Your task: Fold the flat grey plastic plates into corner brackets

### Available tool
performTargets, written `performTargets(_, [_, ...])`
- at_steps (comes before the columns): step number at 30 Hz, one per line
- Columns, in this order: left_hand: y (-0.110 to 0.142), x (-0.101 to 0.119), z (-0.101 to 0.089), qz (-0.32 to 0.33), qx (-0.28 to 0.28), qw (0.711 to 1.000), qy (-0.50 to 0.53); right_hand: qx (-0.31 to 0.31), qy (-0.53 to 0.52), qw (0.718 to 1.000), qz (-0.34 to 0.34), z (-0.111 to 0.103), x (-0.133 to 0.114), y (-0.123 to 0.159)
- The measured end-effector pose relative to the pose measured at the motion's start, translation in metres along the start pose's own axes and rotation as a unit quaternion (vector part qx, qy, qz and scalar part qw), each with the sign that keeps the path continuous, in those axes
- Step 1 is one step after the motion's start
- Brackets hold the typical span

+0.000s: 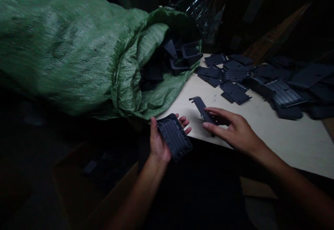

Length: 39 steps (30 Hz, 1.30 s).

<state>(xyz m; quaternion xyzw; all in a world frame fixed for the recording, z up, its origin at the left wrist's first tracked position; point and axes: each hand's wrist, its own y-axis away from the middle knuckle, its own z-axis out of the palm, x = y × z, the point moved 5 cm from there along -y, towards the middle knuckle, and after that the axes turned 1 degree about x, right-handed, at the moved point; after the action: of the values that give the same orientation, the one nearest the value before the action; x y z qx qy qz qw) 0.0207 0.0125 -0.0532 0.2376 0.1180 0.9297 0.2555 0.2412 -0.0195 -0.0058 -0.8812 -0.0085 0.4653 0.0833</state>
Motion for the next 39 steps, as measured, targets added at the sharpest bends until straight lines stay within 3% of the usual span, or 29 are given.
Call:
performTargets(3, [-0.005, -0.002, 0.001, 0.028, 0.025, 0.999, -0.01, -0.018, -0.041, 0.998, -0.053, 0.023, -0.042, 0.026])
performTargets(6, [-0.007, -0.003, 0.003, 0.051, 0.046, 0.997, -0.042, -0.012, -0.02, 0.996, -0.091, 0.045, -0.06, 0.039])
performTargets(10, [-0.008, -0.006, 0.007, 0.06, 0.033, 0.995, -0.075, -0.004, -0.018, 0.995, -0.096, 0.06, -0.056, 0.041])
performTargets(19, [-0.007, -0.011, 0.008, 0.056, 0.032, 0.993, -0.098, -0.015, -0.034, 0.996, -0.08, 0.07, -0.053, 0.045])
performTargets(25, [-0.005, -0.013, 0.013, 0.067, 0.025, 0.991, -0.111, -0.024, -0.027, 0.996, -0.083, 0.069, -0.051, 0.047])
performTargets(28, [-0.003, -0.011, 0.023, 0.061, -0.019, 0.992, -0.113, -0.023, -0.097, 0.994, -0.053, 0.062, -0.048, 0.04])
performTargets(33, [0.002, -0.018, 0.036, 0.041, -0.119, 0.985, -0.118, -0.015, -0.314, 0.947, 0.072, 0.058, -0.037, 0.02])
performTargets(39, [0.003, -0.028, 0.041, 0.014, -0.146, 0.979, -0.143, -0.12, -0.43, 0.884, 0.141, 0.07, -0.041, 0.011])
